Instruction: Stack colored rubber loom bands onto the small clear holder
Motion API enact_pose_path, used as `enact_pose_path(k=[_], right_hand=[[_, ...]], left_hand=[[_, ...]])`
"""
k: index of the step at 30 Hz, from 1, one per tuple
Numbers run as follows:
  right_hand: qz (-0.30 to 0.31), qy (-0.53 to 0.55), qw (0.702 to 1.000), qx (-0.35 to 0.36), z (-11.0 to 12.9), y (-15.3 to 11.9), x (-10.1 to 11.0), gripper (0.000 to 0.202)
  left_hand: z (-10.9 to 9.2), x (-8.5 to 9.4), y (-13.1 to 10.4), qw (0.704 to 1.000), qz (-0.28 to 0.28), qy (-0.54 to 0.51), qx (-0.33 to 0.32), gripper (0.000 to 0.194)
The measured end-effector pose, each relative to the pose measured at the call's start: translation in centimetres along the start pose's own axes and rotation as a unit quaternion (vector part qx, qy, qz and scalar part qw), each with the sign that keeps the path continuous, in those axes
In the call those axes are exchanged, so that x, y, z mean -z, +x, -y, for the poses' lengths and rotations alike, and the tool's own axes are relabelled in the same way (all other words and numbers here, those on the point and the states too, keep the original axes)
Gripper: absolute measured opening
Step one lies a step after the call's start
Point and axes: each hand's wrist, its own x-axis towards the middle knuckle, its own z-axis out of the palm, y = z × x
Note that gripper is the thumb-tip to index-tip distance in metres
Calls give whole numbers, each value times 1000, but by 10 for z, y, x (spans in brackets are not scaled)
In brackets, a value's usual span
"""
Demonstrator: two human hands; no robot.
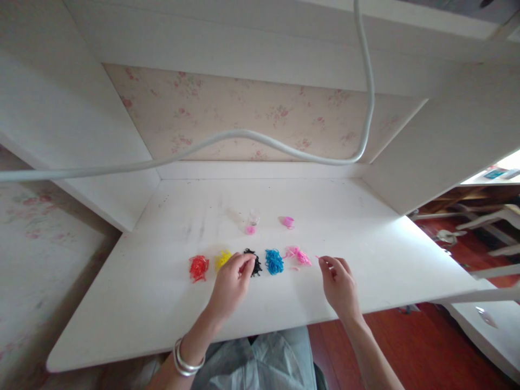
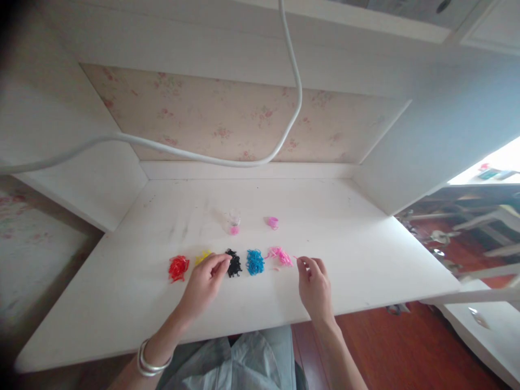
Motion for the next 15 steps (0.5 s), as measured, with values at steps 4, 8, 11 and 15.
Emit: enact_pose_path(k=[4,8,11,15], right_hand=[[23,39,996,73,58,28,-12,31],[16,27,986,164,109,57,-33,32],[29,-14,977,212,133,74,-47,31],[39,-85,966,242,149,88,-60,28]], left_hand=[[19,-16,-40,997,44,-31,55,25],[30,-17,-56,997,40,-19,62,27],[30,-14,-57,997,30,-24,61,28],[26,-12,-55,997,36,-34,62,29]])
